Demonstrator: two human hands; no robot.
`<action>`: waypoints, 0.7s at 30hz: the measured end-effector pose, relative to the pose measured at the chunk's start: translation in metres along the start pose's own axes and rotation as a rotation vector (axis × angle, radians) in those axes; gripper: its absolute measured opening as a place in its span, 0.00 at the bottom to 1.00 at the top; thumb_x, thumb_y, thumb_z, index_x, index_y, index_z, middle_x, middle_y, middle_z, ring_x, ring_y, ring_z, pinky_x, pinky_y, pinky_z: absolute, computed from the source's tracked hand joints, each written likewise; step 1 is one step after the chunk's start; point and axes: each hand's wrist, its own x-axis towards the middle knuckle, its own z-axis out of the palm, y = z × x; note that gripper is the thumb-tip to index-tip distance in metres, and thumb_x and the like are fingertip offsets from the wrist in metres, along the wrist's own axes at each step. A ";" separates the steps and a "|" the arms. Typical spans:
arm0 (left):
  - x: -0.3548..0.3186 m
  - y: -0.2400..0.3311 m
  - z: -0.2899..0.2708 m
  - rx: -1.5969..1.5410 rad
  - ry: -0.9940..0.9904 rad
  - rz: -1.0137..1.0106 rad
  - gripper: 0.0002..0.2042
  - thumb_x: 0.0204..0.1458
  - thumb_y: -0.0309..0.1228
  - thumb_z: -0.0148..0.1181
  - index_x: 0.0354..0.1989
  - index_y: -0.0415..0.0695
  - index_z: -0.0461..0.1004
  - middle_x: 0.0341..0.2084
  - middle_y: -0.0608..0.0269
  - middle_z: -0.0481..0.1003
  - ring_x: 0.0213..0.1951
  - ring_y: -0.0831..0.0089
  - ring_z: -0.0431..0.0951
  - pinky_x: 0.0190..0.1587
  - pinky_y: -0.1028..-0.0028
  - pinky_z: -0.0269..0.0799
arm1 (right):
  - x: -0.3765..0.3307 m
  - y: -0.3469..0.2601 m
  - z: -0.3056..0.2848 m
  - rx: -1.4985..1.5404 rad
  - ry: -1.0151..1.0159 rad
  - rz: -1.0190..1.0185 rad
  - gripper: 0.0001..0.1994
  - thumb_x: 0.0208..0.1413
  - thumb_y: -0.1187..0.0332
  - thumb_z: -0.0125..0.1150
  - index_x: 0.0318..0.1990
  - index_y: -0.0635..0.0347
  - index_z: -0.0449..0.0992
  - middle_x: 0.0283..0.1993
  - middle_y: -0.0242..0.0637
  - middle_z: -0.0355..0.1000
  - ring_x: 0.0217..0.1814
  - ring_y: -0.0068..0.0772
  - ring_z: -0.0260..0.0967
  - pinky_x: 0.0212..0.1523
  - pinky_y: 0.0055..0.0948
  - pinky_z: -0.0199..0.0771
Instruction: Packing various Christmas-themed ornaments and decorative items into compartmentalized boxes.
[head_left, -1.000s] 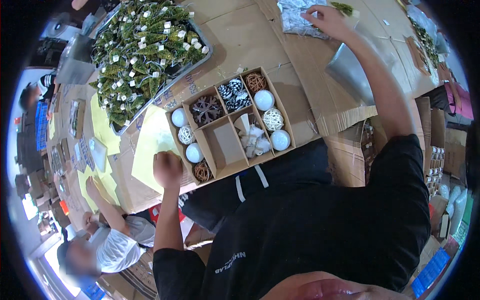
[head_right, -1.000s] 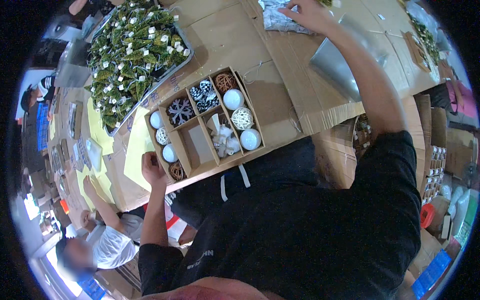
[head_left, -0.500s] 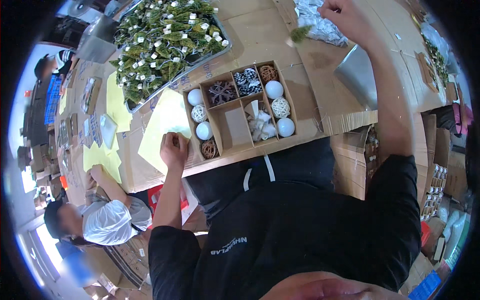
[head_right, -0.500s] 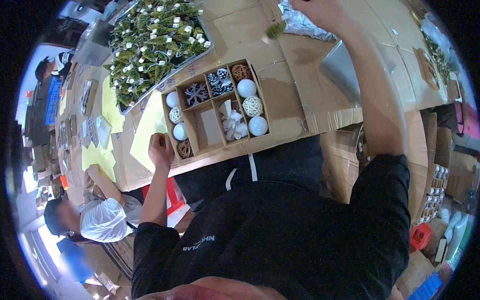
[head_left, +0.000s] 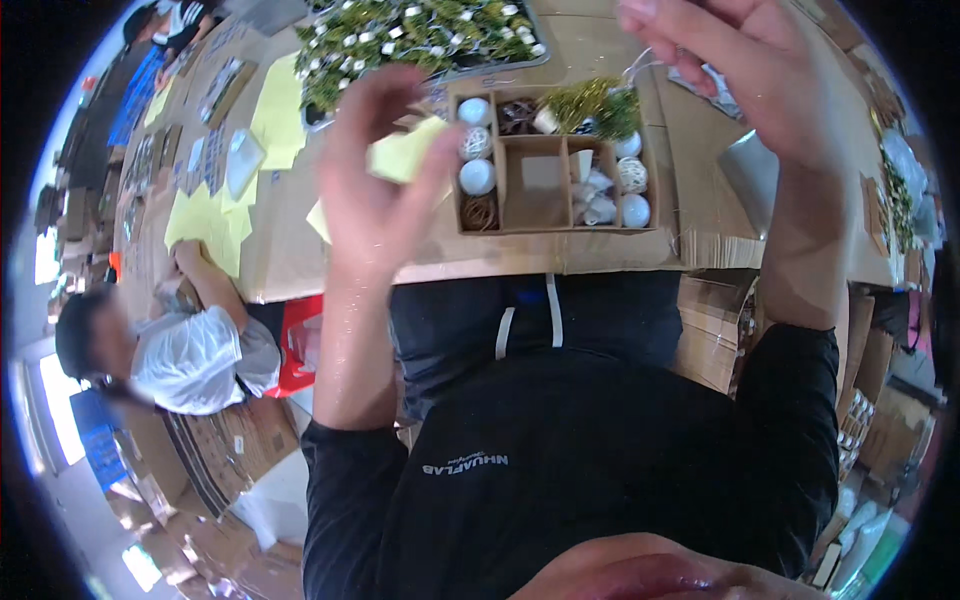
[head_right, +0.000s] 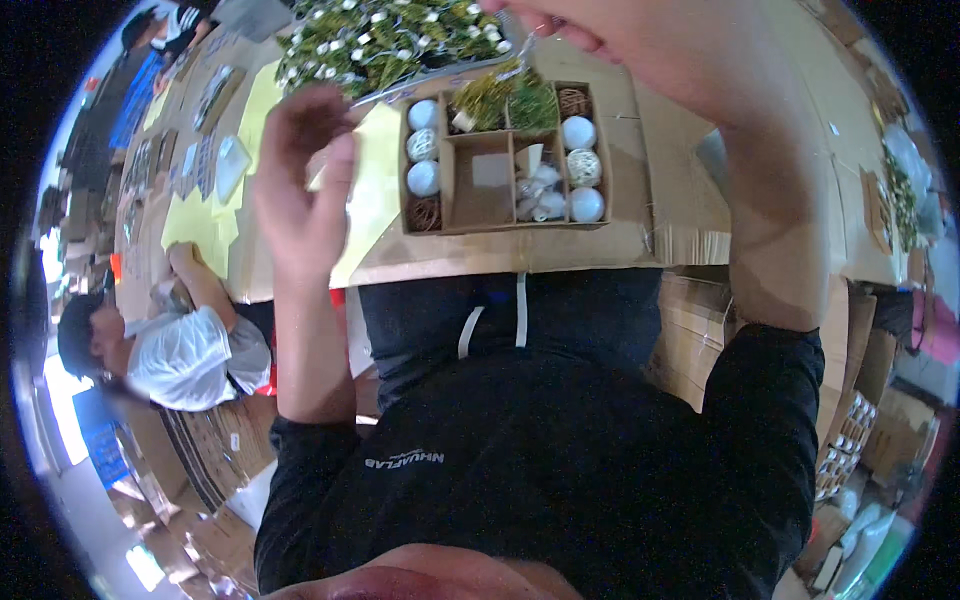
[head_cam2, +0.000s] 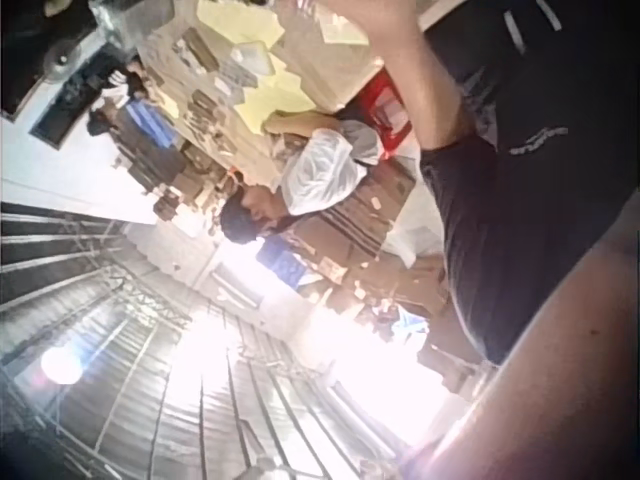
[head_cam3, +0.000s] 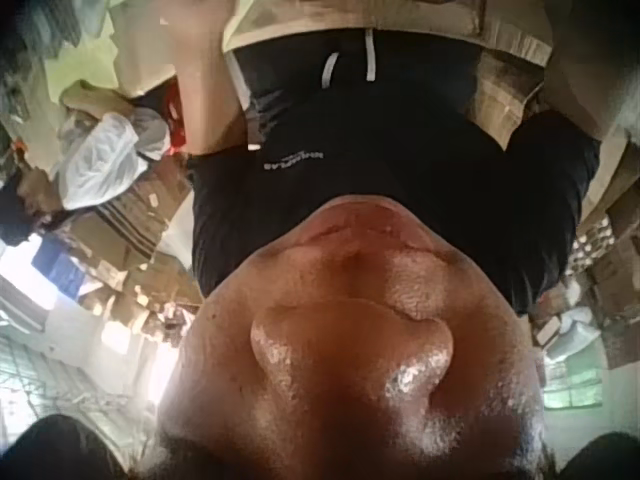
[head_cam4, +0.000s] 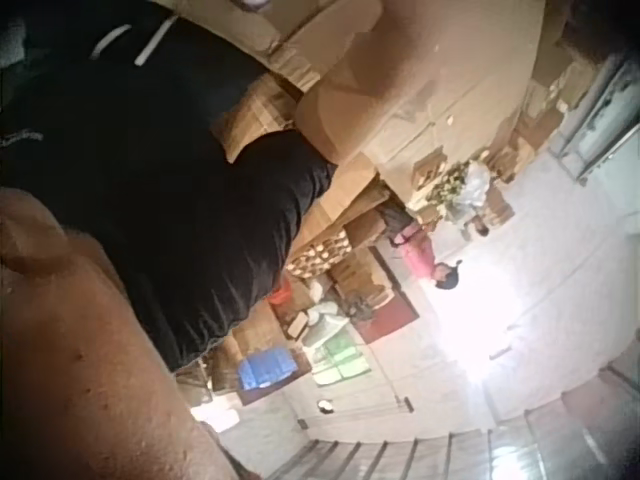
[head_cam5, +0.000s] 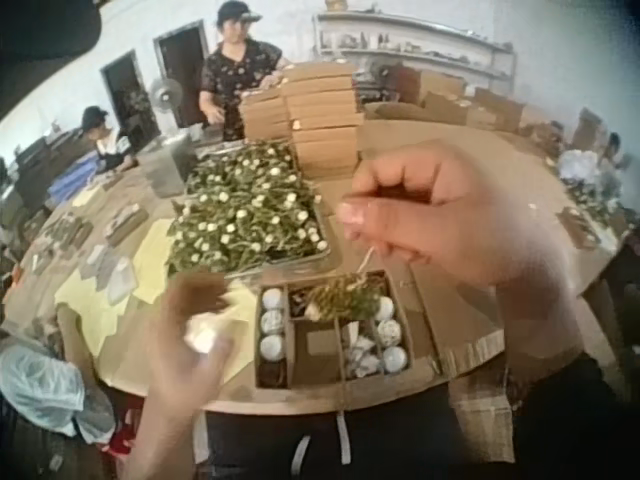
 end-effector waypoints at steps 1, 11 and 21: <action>0.002 0.016 0.006 -0.054 -0.052 0.028 0.30 0.45 0.37 0.75 0.54 0.37 0.70 0.43 0.56 0.76 0.44 0.69 0.77 0.49 0.71 0.73 | 0.005 -0.017 0.009 -0.092 -0.165 0.008 0.08 0.65 0.68 0.58 0.40 0.63 0.78 0.27 0.27 0.72 0.28 0.13 0.64 0.28 0.15 0.63; -0.026 -0.011 0.032 -1.132 -0.707 -0.269 0.22 0.47 0.37 0.60 0.48 0.34 0.70 0.36 0.52 0.76 0.45 0.60 0.77 0.55 0.63 0.70 | 0.013 0.005 0.034 0.493 -0.638 0.172 0.09 0.66 0.69 0.55 0.42 0.67 0.76 0.31 0.31 0.73 0.25 0.15 0.61 0.25 0.18 0.63; -0.034 0.027 0.039 -0.633 -0.645 -0.127 0.20 0.55 0.34 0.57 0.52 0.34 0.70 0.45 0.55 0.73 0.49 0.68 0.74 0.55 0.69 0.68 | -0.050 0.048 0.050 0.533 -0.145 -0.254 0.10 0.67 0.67 0.52 0.45 0.67 0.74 0.36 0.31 0.71 0.29 0.14 0.61 0.27 0.14 0.59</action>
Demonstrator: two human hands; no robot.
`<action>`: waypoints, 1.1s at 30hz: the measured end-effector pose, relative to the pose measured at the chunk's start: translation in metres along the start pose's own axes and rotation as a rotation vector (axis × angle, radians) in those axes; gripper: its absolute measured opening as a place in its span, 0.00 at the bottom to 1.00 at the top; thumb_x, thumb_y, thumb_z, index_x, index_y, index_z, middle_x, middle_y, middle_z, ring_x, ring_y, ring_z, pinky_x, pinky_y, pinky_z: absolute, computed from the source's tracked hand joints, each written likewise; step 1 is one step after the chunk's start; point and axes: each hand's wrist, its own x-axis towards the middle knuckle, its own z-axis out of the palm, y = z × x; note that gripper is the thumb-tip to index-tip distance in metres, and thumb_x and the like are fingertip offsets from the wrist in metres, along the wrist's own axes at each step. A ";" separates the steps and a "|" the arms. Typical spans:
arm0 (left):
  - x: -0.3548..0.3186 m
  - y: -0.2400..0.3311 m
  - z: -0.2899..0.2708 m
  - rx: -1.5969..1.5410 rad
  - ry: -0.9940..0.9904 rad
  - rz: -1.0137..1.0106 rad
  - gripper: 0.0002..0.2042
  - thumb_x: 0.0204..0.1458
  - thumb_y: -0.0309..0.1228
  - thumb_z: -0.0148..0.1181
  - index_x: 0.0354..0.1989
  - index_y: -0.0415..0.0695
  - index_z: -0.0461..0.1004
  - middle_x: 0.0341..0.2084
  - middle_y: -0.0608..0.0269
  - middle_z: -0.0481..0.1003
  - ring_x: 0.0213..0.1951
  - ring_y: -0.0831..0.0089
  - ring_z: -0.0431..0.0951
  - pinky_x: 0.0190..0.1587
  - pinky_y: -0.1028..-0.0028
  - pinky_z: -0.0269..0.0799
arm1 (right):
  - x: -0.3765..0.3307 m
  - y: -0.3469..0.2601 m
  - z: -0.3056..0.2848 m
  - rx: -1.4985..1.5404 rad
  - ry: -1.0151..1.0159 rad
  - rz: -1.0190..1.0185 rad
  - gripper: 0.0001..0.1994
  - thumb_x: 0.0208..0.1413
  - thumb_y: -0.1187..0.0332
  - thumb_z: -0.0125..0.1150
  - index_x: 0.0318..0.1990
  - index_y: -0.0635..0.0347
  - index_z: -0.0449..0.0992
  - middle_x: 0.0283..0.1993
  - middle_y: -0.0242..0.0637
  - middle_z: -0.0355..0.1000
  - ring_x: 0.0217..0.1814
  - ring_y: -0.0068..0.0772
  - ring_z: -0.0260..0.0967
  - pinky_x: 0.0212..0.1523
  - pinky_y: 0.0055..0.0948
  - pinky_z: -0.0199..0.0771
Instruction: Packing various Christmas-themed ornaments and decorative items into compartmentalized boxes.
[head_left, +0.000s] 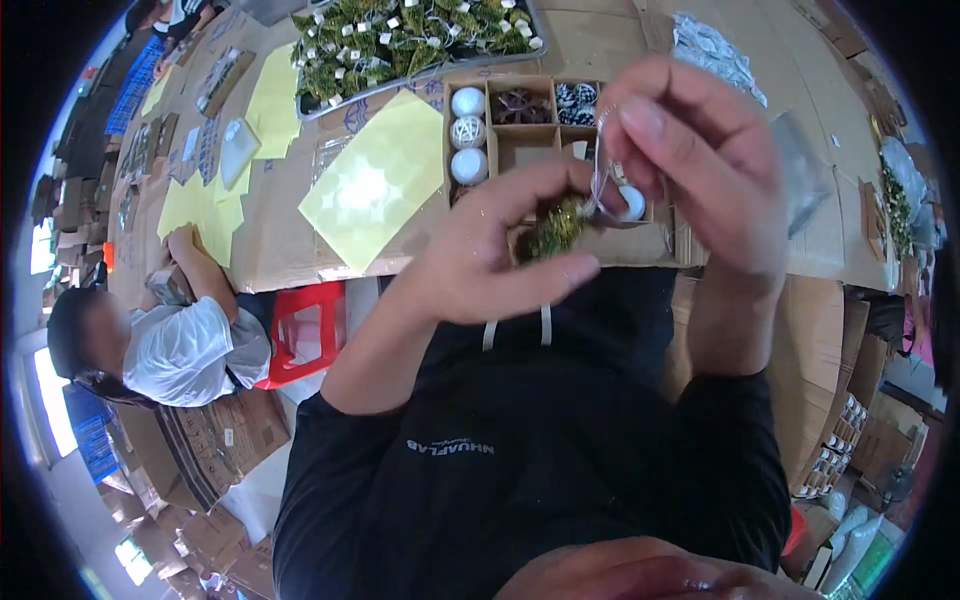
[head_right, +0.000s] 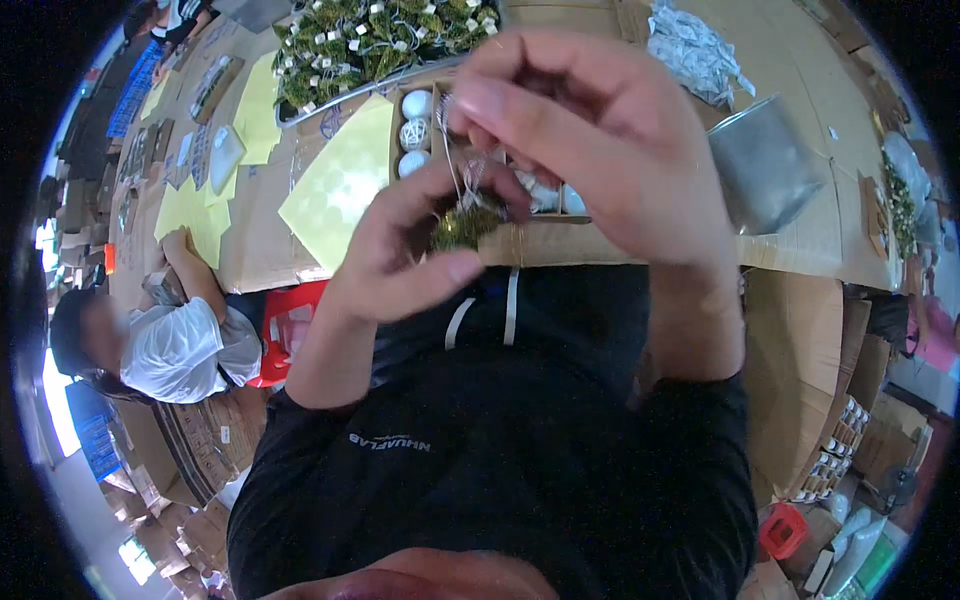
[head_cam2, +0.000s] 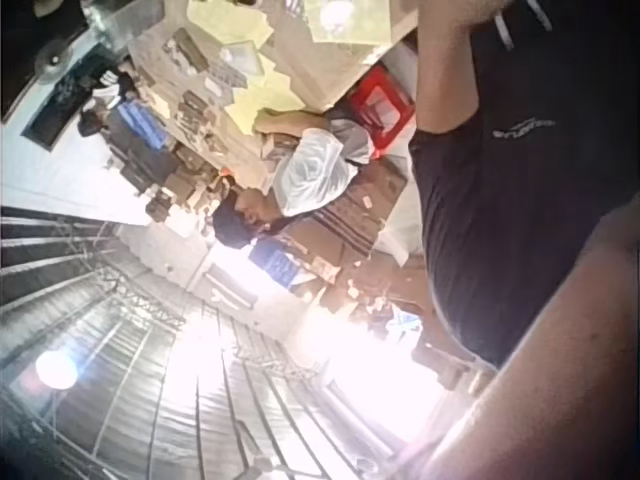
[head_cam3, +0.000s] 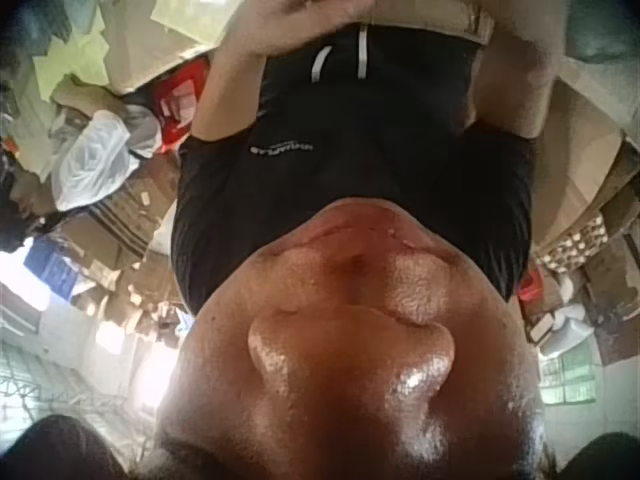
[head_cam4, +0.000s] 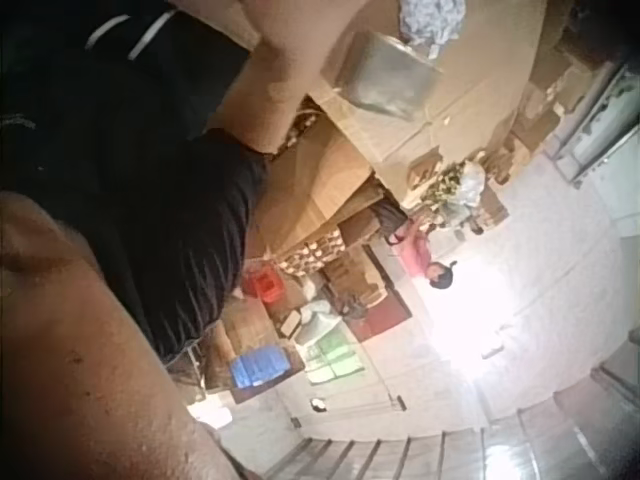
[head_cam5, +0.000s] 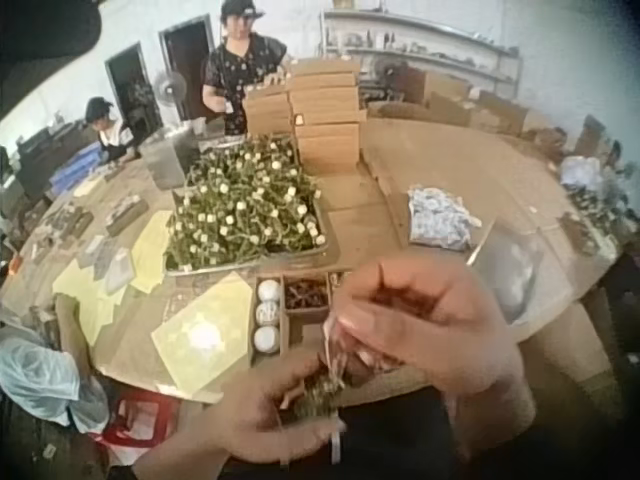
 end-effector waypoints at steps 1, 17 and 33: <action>0.001 0.006 0.003 0.050 -0.058 -0.067 0.18 0.56 0.33 0.57 0.52 0.34 0.70 0.44 0.56 0.74 0.48 0.69 0.74 0.54 0.69 0.68 | -0.009 0.009 -0.002 -0.003 0.016 0.000 0.10 0.67 0.67 0.52 0.45 0.67 0.74 0.36 0.31 0.71 0.29 0.14 0.61 0.27 0.14 0.59; -0.018 -0.032 0.040 -0.684 0.469 -0.345 0.13 0.58 0.19 0.57 0.46 0.46 0.61 0.38 0.62 0.69 0.42 0.74 0.71 0.46 0.76 0.70 | -0.102 0.083 0.062 -0.941 0.325 -0.416 0.15 0.40 0.77 0.68 0.39 0.62 0.81 0.46 0.37 0.77 0.44 0.41 0.72 0.44 0.33 0.74; 0.013 -0.046 0.021 0.939 0.465 0.175 0.31 0.44 0.16 0.56 0.62 0.32 0.60 0.45 0.46 0.72 0.42 0.51 0.74 0.47 0.59 0.71 | -0.041 0.074 0.061 -0.413 0.481 0.087 0.09 0.59 0.74 0.61 0.46 0.64 0.74 0.30 0.42 0.74 0.29 0.32 0.74 0.31 0.26 0.73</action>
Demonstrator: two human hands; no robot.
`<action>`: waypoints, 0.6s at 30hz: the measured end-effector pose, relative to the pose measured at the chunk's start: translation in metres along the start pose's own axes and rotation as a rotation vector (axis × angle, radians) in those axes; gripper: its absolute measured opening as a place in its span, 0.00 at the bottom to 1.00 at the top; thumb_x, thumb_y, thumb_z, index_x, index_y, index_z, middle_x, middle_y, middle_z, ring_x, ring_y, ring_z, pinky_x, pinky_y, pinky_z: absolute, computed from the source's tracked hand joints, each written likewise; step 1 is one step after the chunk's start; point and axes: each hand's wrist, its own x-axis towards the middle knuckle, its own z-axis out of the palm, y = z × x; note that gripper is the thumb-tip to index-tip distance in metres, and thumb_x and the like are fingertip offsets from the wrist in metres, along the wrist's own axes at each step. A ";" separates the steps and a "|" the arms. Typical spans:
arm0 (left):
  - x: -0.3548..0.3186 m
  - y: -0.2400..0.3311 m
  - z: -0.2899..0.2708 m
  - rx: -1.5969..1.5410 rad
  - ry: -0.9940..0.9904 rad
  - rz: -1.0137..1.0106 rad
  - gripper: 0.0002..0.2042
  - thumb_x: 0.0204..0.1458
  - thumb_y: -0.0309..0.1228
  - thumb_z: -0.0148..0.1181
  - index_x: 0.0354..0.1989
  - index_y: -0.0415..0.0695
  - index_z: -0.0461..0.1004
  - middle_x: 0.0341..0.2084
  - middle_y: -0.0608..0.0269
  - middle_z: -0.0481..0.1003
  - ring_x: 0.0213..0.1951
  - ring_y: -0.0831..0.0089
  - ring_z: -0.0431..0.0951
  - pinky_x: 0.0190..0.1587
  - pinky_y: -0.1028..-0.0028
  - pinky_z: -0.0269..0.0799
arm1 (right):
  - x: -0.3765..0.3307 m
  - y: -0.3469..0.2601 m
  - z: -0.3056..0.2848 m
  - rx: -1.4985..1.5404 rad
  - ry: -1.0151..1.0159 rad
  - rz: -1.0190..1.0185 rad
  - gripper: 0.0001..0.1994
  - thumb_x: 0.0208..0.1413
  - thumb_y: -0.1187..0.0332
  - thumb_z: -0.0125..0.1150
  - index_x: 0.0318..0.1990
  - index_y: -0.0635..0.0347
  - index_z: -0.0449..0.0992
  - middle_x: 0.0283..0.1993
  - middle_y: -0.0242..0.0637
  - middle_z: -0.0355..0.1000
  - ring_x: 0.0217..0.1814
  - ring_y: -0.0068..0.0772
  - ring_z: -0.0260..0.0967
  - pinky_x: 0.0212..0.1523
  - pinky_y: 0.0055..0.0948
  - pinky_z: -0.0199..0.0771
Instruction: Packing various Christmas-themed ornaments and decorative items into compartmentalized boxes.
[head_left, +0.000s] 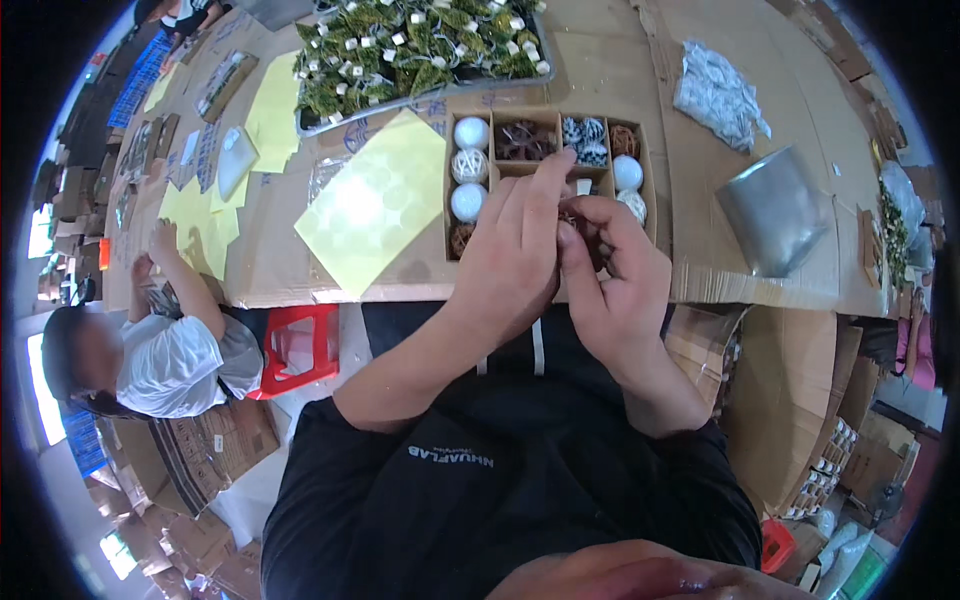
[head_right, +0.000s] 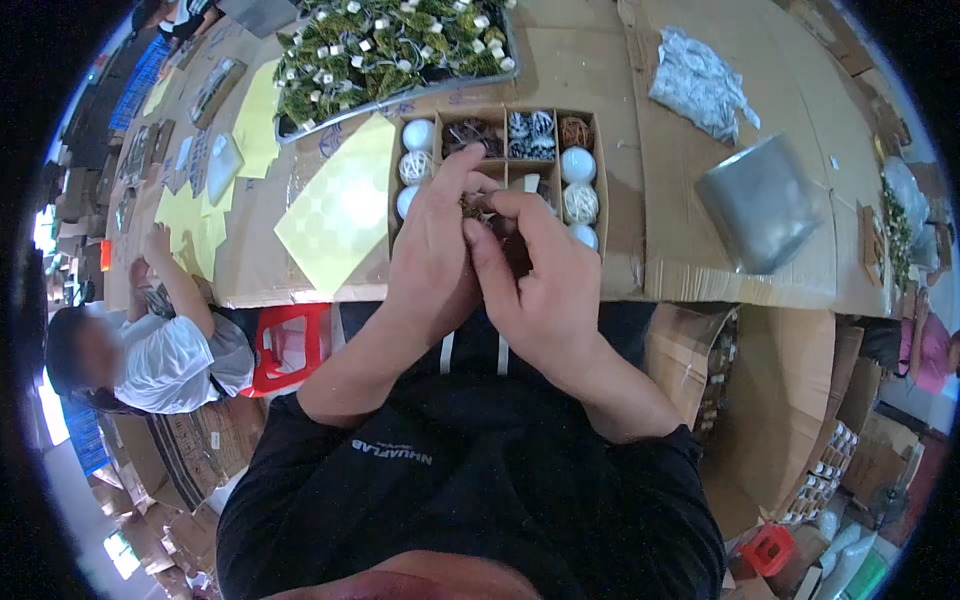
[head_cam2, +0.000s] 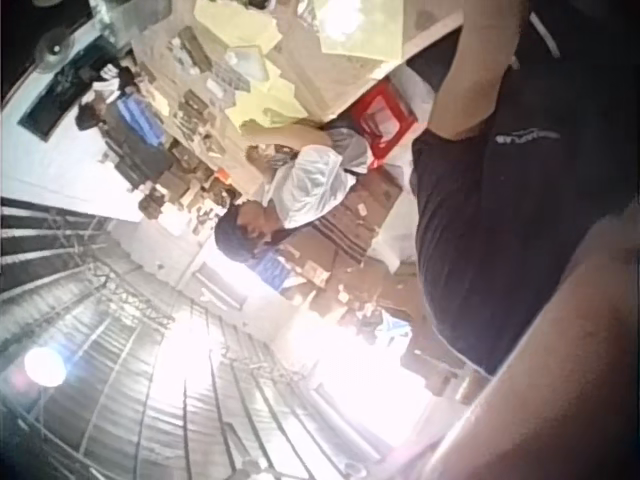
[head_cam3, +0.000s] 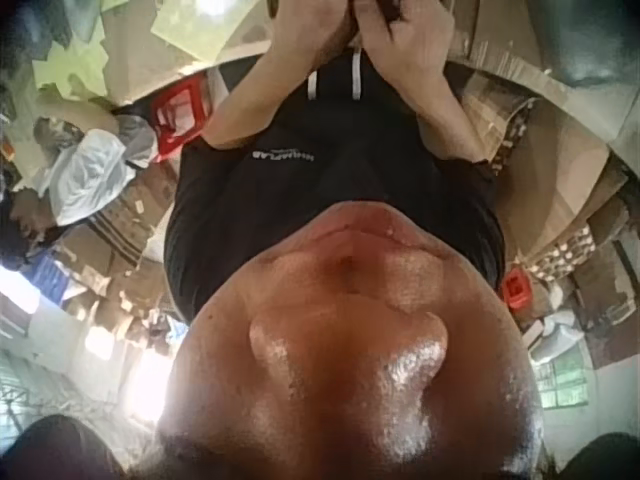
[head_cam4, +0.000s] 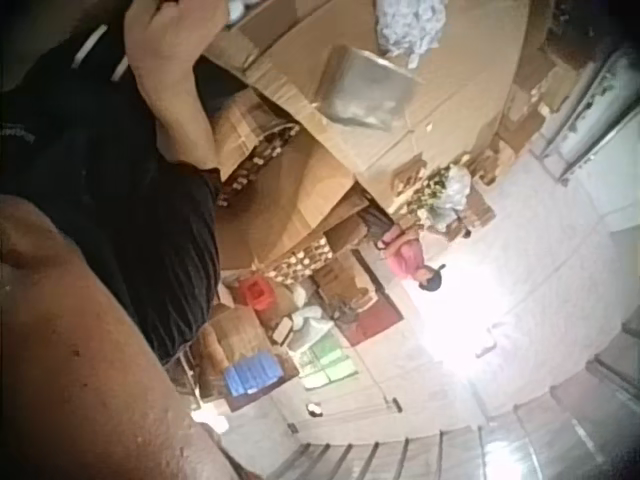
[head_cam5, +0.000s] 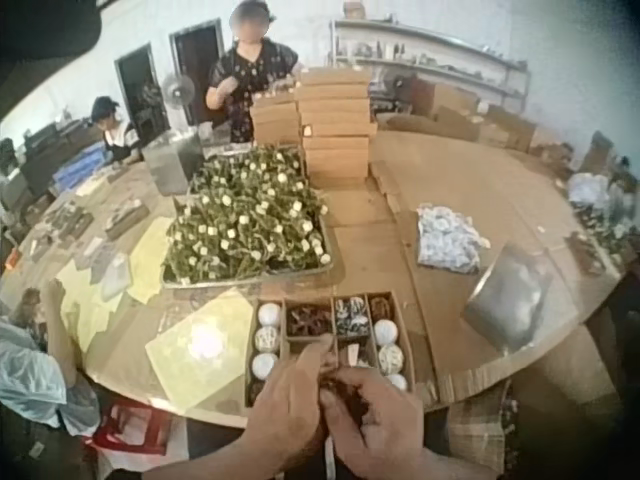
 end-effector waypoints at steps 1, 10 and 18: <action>0.002 -0.002 0.000 0.010 -0.016 -0.009 0.34 0.44 0.16 0.56 0.65 0.30 0.57 0.45 0.45 0.71 0.43 0.52 0.74 0.47 0.60 0.70 | 0.007 0.004 0.001 0.054 -0.028 0.025 0.08 0.60 0.74 0.60 0.46 0.65 0.74 0.31 0.43 0.75 0.30 0.33 0.75 0.32 0.27 0.73; -0.011 -0.011 -0.027 0.100 -0.205 0.055 0.33 0.41 0.31 0.69 0.59 0.42 0.66 0.52 0.47 0.68 0.55 0.49 0.69 0.57 0.55 0.67 | 0.091 0.035 -0.030 -0.193 -0.524 0.013 0.08 0.57 0.68 0.58 0.38 0.62 0.79 0.36 0.47 0.77 0.40 0.53 0.75 0.43 0.41 0.74; -0.024 -0.012 -0.021 0.245 -0.521 0.044 0.33 0.45 0.38 0.68 0.58 0.34 0.66 0.57 0.46 0.68 0.61 0.52 0.67 0.63 0.57 0.64 | 0.118 0.023 -0.009 -0.826 -0.905 -0.270 0.09 0.57 0.64 0.58 0.40 0.53 0.81 0.34 0.43 0.78 0.37 0.50 0.76 0.38 0.43 0.76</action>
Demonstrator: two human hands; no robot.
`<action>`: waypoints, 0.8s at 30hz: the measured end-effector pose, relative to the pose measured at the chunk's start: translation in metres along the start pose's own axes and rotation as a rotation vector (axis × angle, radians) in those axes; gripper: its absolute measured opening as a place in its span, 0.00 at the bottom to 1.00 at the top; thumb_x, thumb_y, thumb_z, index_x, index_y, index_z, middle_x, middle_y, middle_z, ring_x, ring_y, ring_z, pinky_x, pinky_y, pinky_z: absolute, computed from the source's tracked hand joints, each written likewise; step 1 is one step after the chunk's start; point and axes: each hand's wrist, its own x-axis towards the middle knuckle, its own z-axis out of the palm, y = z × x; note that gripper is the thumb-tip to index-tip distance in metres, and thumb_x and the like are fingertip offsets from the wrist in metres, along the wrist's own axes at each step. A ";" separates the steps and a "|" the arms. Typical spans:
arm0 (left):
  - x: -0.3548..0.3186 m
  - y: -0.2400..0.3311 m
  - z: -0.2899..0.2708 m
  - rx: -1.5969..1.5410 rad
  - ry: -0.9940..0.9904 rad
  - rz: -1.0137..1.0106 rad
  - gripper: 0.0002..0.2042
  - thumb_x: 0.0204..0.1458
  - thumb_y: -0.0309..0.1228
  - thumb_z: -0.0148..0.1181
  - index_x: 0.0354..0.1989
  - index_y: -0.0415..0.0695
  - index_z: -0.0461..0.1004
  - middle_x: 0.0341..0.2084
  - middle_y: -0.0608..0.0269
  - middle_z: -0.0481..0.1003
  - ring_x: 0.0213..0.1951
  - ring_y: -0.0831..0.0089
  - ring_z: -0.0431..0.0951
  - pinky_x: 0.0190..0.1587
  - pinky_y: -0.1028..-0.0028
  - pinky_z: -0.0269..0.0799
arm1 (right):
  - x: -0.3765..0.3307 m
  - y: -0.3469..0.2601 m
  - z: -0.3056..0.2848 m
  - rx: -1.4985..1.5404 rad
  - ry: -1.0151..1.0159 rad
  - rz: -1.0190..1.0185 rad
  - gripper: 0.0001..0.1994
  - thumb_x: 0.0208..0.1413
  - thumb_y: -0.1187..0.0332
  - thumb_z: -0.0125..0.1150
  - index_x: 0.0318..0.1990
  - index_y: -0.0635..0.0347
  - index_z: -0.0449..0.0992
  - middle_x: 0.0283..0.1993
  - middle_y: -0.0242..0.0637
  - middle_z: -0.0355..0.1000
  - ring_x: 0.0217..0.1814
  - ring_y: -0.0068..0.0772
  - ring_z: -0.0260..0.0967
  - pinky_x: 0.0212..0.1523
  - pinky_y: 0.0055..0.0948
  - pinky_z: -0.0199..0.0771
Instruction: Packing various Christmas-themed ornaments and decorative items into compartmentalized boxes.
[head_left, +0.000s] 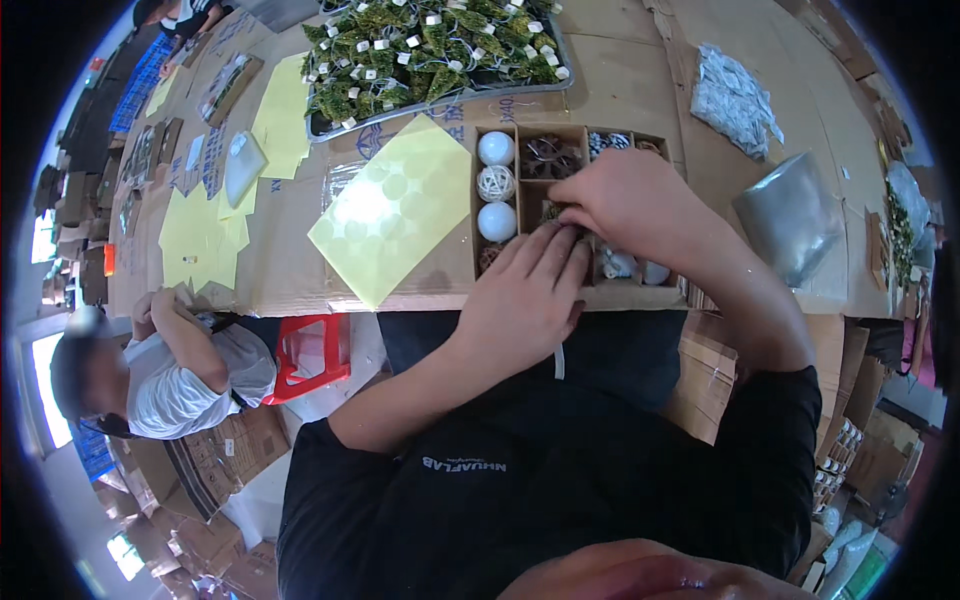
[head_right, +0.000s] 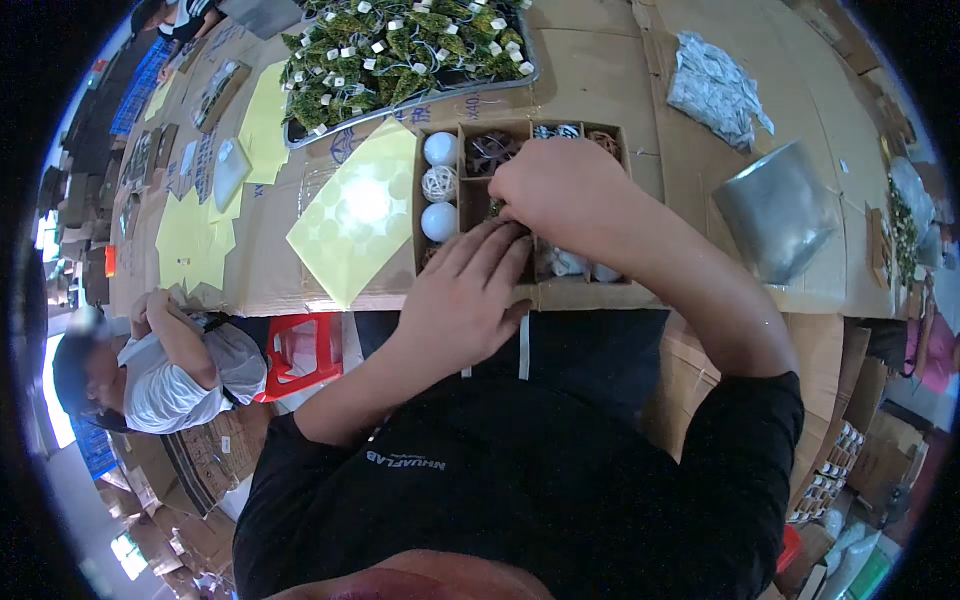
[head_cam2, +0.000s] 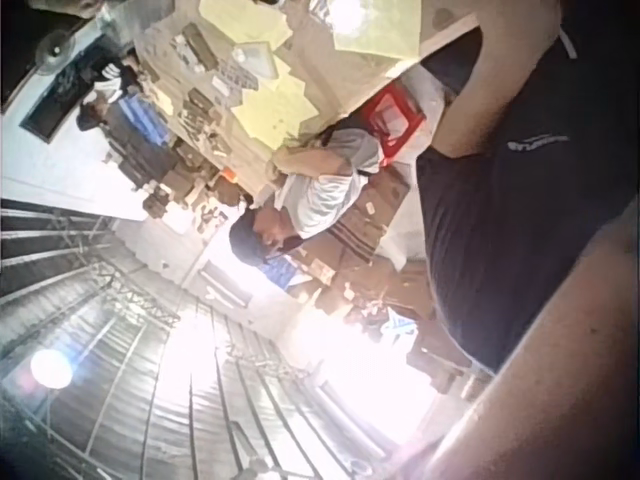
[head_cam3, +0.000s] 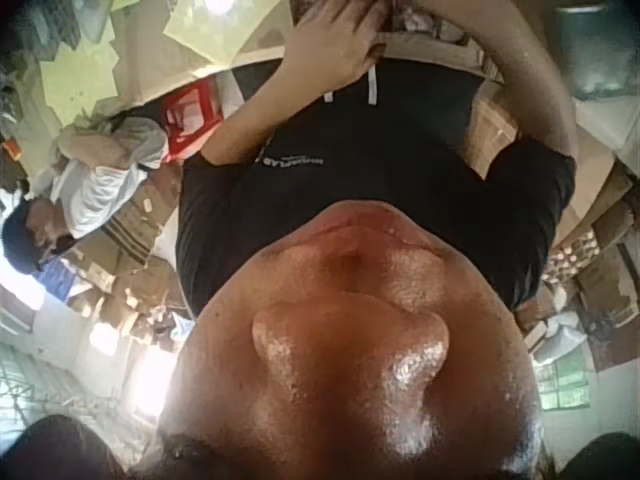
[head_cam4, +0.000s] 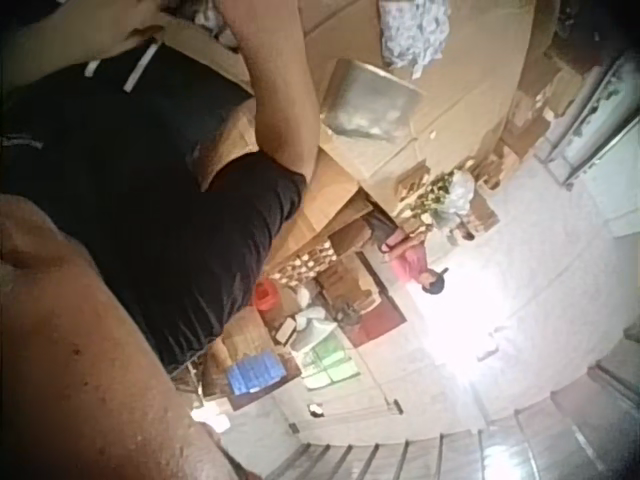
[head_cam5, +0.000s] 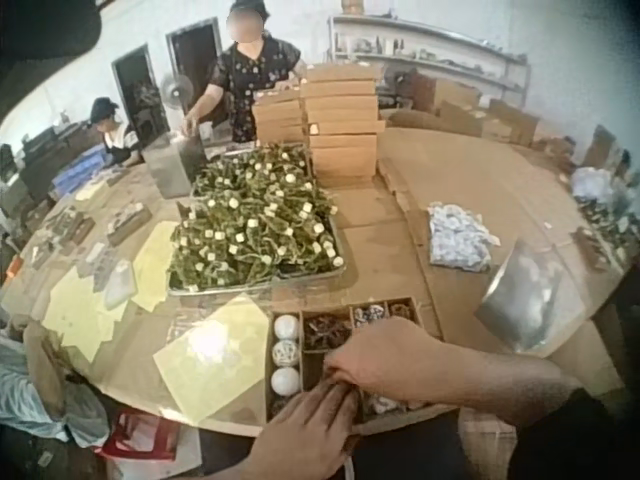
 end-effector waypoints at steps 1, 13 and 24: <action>0.000 0.002 -0.002 0.015 -0.030 -0.031 0.35 0.45 0.38 0.68 0.60 0.33 0.64 0.59 0.45 0.67 0.62 0.52 0.67 0.64 0.57 0.63 | 0.003 0.002 -0.003 -0.015 0.116 -0.084 0.08 0.58 0.64 0.58 0.40 0.53 0.81 0.34 0.43 0.78 0.37 0.49 0.76 0.37 0.43 0.76; -0.093 -0.053 -0.048 -0.211 0.433 -0.365 0.21 0.44 0.23 0.67 0.50 0.38 0.74 0.48 0.47 0.72 0.50 0.51 0.74 0.51 0.60 0.73 | 0.219 0.176 0.025 -0.290 0.095 -0.195 0.09 0.49 0.66 0.68 0.33 0.56 0.73 0.37 0.38 0.72 0.44 0.47 0.72 0.42 0.46 0.73; -0.081 -0.080 -0.022 -0.278 0.572 -0.401 0.14 0.47 0.17 0.60 0.44 0.36 0.74 0.41 0.48 0.75 0.44 0.53 0.77 0.47 0.65 0.74 | 0.157 0.104 -0.088 0.535 0.317 0.111 0.08 0.68 0.68 0.52 0.40 0.63 0.72 0.30 0.29 0.70 0.25 0.15 0.60 0.26 0.18 0.61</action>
